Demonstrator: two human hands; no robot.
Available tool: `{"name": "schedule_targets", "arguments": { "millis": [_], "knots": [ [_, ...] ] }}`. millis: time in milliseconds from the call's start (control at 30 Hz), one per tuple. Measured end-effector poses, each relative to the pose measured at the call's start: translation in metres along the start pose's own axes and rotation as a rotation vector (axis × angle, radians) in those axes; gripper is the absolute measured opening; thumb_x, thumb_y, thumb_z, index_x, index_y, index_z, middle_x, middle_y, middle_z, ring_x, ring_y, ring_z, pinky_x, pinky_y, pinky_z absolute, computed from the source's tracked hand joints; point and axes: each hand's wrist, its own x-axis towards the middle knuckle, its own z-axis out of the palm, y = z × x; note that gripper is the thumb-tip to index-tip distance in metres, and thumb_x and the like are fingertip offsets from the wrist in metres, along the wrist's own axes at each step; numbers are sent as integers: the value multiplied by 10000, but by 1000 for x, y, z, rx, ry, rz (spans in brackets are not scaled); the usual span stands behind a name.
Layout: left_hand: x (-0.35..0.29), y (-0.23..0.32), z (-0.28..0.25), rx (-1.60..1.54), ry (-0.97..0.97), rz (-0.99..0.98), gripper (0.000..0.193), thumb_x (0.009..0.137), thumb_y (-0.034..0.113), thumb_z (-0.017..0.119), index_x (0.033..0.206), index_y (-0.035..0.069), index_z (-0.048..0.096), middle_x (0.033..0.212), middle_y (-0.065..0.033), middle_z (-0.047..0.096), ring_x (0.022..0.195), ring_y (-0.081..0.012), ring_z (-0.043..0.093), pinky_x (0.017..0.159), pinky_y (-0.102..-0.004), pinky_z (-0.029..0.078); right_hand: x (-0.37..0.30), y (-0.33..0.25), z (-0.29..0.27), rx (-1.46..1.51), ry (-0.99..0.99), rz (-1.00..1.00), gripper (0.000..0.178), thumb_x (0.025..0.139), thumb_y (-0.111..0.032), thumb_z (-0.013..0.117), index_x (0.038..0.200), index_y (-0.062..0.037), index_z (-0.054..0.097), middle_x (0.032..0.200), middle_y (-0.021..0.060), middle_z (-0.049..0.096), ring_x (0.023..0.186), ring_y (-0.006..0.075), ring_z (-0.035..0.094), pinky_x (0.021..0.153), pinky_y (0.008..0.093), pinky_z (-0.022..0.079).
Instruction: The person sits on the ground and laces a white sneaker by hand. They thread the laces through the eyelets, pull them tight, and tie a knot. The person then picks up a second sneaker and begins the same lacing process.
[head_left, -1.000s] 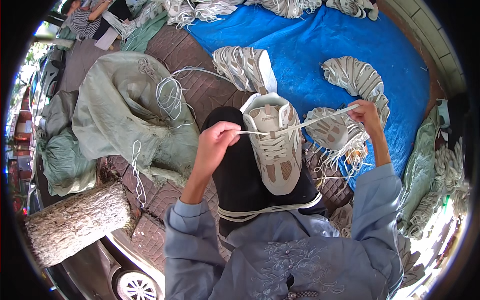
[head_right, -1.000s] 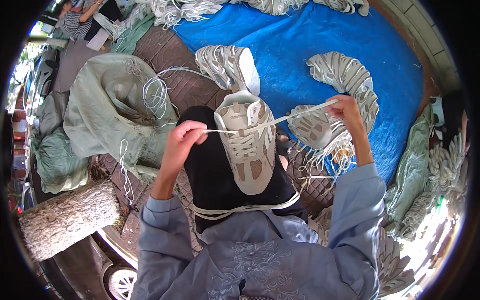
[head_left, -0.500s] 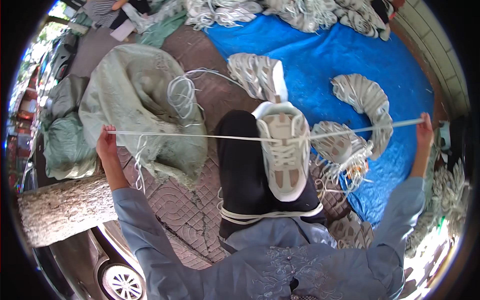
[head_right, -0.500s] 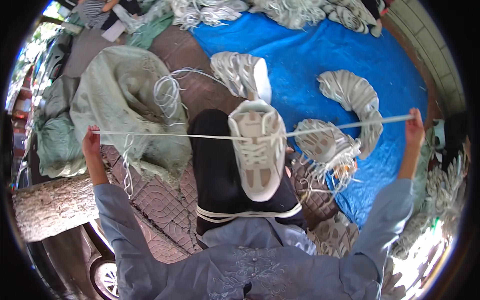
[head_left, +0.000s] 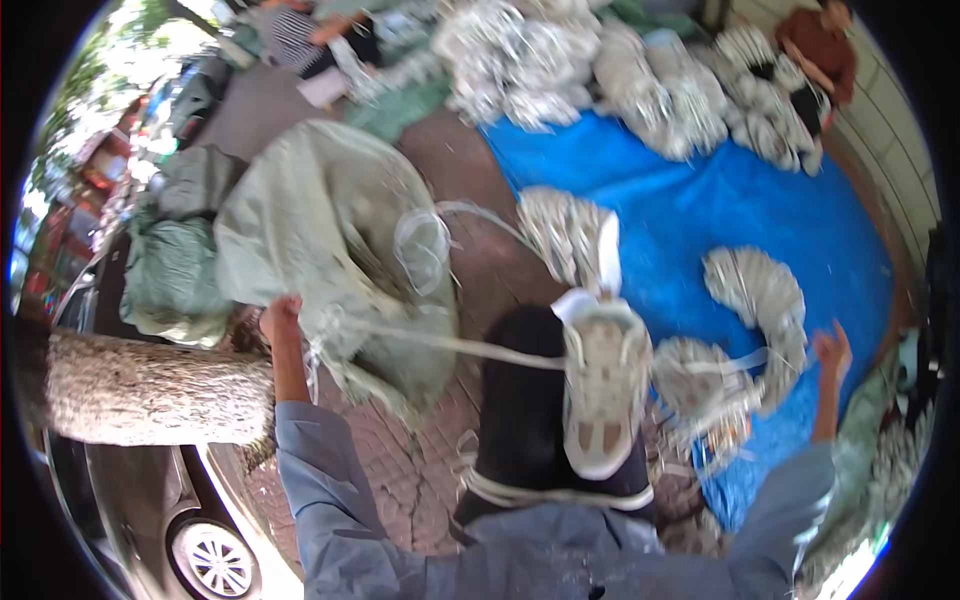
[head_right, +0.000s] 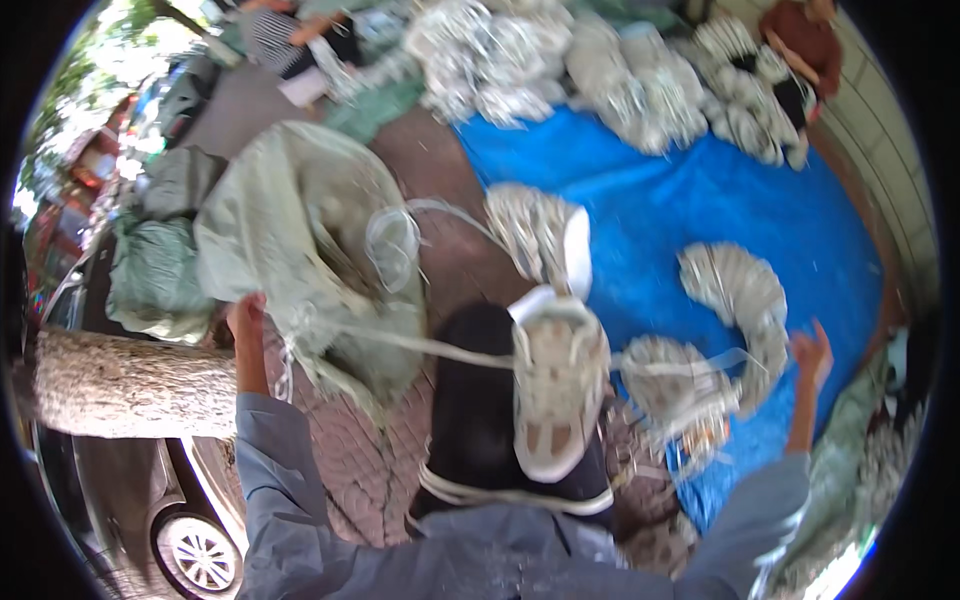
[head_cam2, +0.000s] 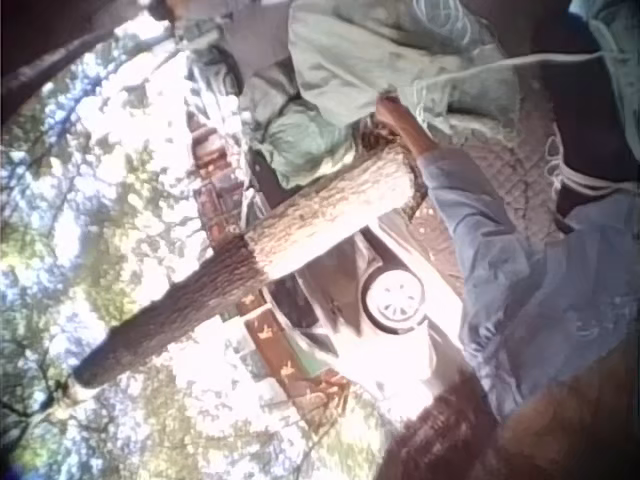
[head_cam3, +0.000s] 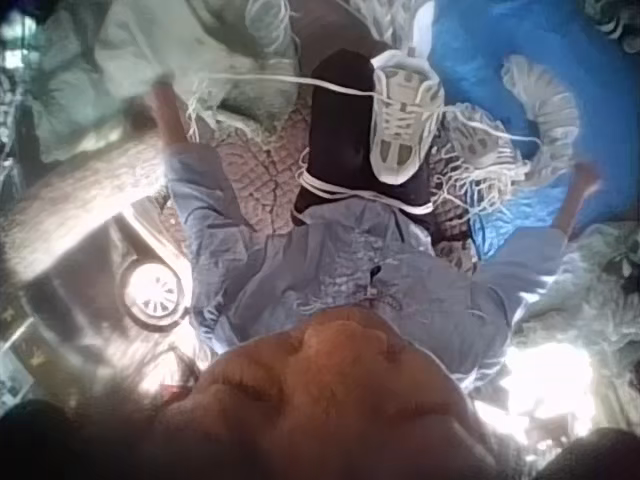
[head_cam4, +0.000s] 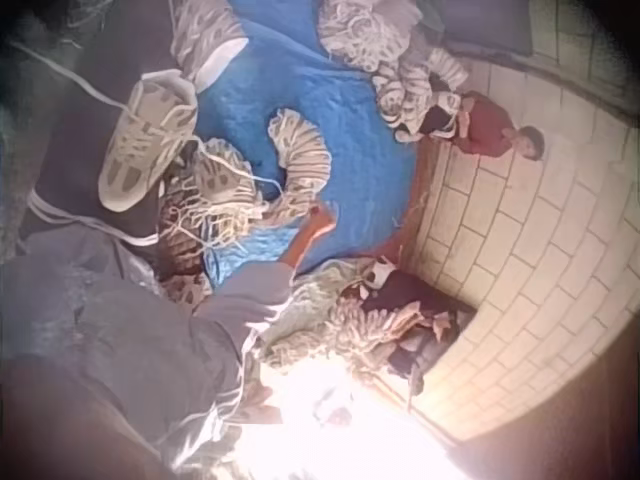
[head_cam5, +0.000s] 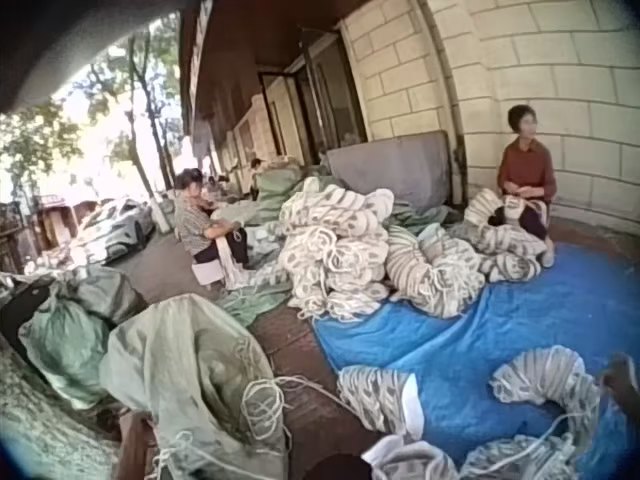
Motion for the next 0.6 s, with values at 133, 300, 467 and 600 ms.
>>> {"name": "schedule_targets", "arguments": {
  "millis": [133, 300, 467, 600],
  "knots": [
    [-149, -44, 166, 239, -568, -10, 185, 803, 73, 526, 948, -40, 543, 737, -83, 583, 664, -190, 600, 627, -279, 489, -104, -142, 158, 108, -580, -21, 196, 786, -74, 500, 923, 43, 578, 744, 93, 609, 619, 145, 582, 613, 245, 486],
    [-290, -45, 244, 581, -825, 455, 107, 828, 122, 523, 821, 23, 565, 809, -104, 604, 718, -216, 600, 667, -306, 471, -210, -199, 276, 1, -996, -287, 99, 684, -43, 611, 782, -27, 610, 702, 49, 603, 587, 115, 564, 539, 246, 436],
    [-335, -75, 248, 649, -982, 731, 30, 740, 18, 567, 767, 29, 559, 718, -104, 572, 693, -270, 562, 600, -344, 458, -234, -198, 304, -421, -1076, -380, 65, 706, -53, 559, 752, -13, 581, 666, 79, 590, 558, 139, 587, 498, 259, 443],
    [-350, -79, 239, 717, -969, 643, 38, 731, 13, 573, 752, 40, 556, 689, -91, 572, 673, -257, 563, 568, -341, 456, -239, -192, 293, -245, -1103, 2, 88, 689, -56, 580, 755, 2, 589, 655, 75, 596, 489, 126, 575, 467, 250, 441]
  ]
}}
